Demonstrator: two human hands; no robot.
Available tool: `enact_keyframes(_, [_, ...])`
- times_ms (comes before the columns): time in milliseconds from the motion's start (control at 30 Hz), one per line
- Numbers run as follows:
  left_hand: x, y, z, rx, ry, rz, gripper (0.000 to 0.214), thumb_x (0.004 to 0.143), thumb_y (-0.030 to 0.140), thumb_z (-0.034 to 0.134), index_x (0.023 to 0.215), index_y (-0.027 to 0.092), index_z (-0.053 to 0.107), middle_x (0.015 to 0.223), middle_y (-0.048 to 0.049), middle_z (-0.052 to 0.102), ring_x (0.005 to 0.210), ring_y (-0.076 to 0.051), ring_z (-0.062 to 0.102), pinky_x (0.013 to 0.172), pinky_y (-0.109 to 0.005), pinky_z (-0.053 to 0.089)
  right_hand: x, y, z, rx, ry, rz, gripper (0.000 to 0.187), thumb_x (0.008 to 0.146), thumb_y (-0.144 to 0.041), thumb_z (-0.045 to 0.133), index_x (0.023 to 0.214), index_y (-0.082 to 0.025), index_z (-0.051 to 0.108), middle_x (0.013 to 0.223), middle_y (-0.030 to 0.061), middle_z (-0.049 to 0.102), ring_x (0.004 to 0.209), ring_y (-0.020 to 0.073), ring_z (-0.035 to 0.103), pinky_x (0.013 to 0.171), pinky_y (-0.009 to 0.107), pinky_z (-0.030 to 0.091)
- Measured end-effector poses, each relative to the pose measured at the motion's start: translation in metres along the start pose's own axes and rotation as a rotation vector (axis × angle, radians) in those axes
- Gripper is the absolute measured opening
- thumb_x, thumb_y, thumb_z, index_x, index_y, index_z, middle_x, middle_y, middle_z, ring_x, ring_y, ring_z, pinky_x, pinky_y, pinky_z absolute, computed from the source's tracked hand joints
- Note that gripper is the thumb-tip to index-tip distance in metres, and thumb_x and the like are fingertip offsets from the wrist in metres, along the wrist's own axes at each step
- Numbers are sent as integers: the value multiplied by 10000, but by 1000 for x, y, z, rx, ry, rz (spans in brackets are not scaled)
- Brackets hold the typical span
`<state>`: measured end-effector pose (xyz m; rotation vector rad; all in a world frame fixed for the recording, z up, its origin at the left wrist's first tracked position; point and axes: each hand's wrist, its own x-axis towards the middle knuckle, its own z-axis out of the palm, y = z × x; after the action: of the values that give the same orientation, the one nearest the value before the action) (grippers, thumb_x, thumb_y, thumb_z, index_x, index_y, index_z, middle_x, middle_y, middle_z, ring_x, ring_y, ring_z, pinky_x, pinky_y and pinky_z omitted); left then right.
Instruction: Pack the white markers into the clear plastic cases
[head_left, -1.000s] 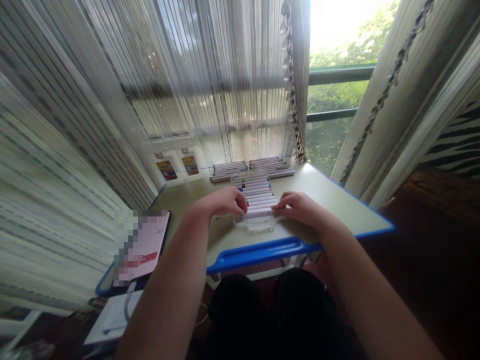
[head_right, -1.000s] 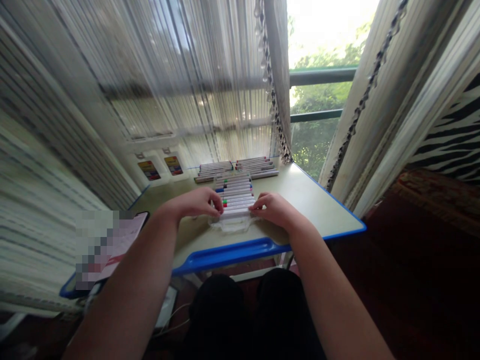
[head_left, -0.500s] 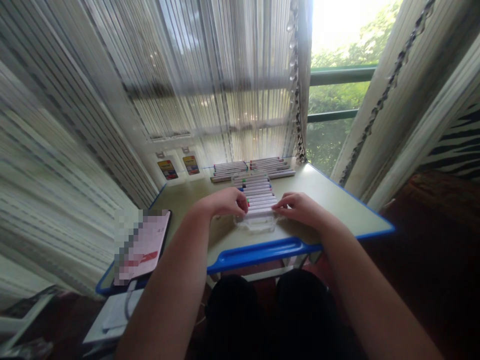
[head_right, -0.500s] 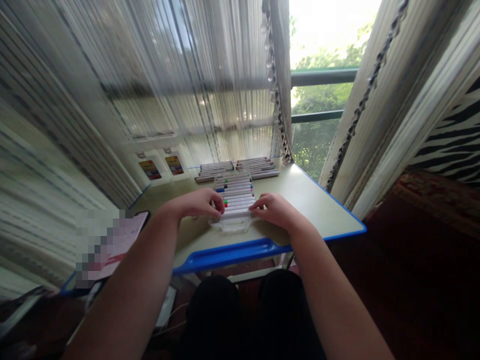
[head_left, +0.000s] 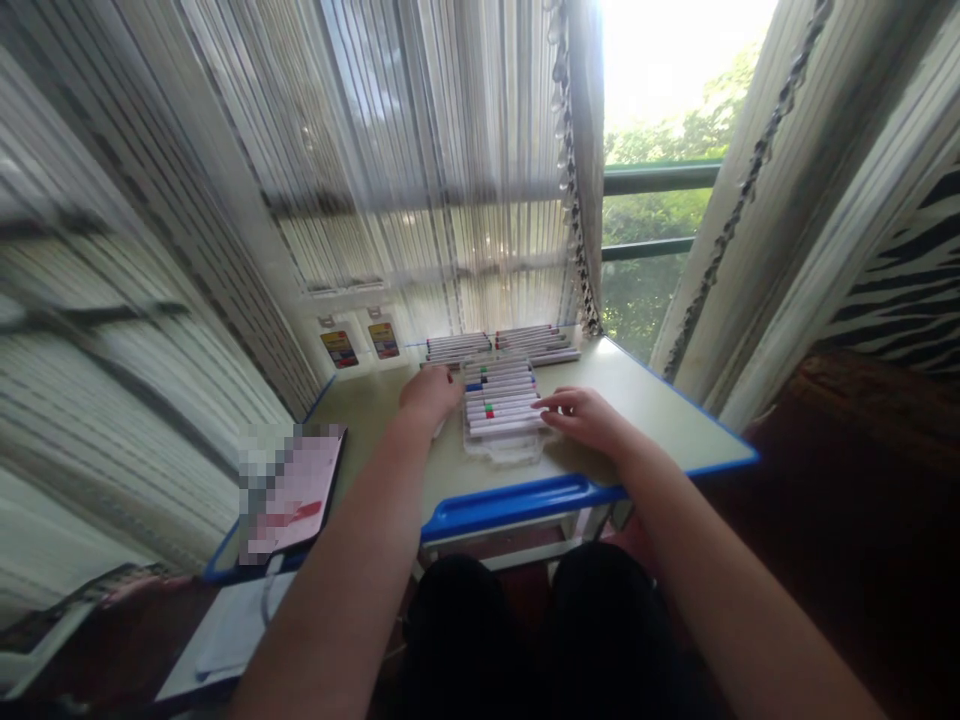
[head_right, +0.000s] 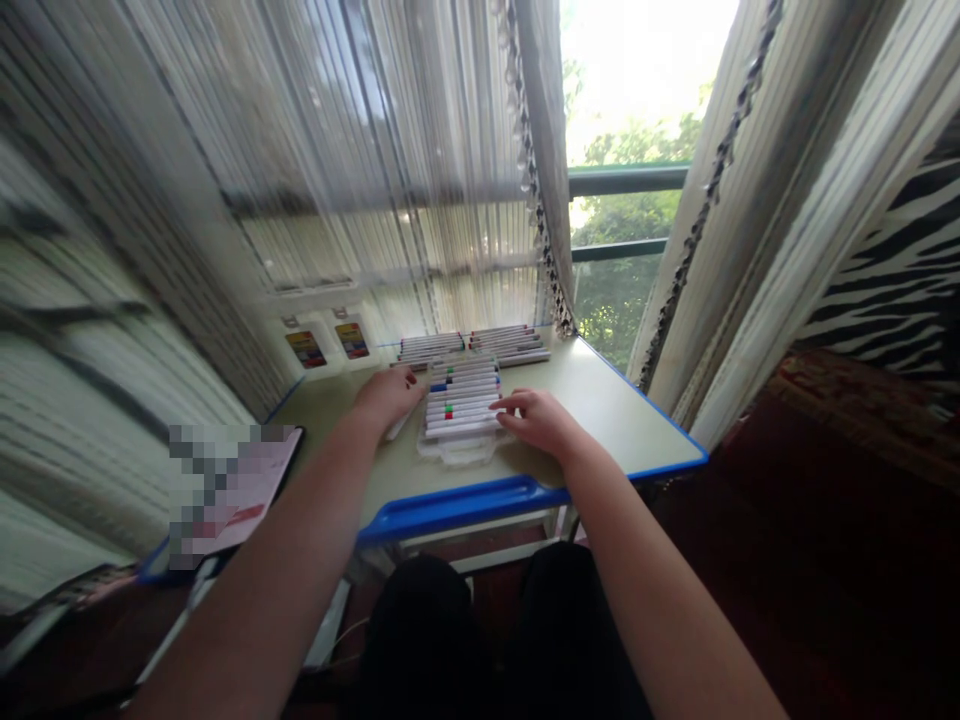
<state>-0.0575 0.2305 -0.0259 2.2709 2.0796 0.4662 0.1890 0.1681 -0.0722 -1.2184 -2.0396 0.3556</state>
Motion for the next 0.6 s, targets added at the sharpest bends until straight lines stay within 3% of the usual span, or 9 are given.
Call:
enact_keyframes(200, [2, -4, 7, 41, -137, -33, 291, 725, 359, 581, 878, 138, 692, 996, -188, 683, 887, -261, 639, 678, -268, 429, 1, -1, 0, 10, -20, 7, 262, 780, -256, 556, 969, -196, 728, 756, 23, 613, 584, 101, 490, 617, 239, 409])
enact_keyframes(433, [5, -9, 5, -30, -55, -64, 179, 684, 288, 645, 771, 139, 692, 858, -162, 699, 866, -247, 637, 698, -267, 440, 0, -1, 1, -5, -4, -11, 259, 789, -272, 548, 958, -194, 727, 745, 21, 614, 581, 99, 490, 613, 235, 407])
enact_keyframes(533, [5, -4, 4, -252, -8, -88, 179, 727, 278, 601, 811, 141, 678, 835, -125, 693, 797, -212, 639, 661, -254, 457, 1, -1, 2, -10, 24, -6, 268, 787, -279, 544, 960, -183, 723, 738, 22, 612, 578, 100, 489, 616, 237, 410])
enact_keyframes(600, [4, 3, 1, -546, -16, -120, 185, 751, 228, 565, 884, 133, 651, 842, -98, 681, 707, -170, 633, 611, -240, 471, 1, -1, 2, -9, 36, 0, 275, 782, -277, 543, 965, -171, 719, 745, 25, 614, 581, 102, 491, 620, 241, 412])
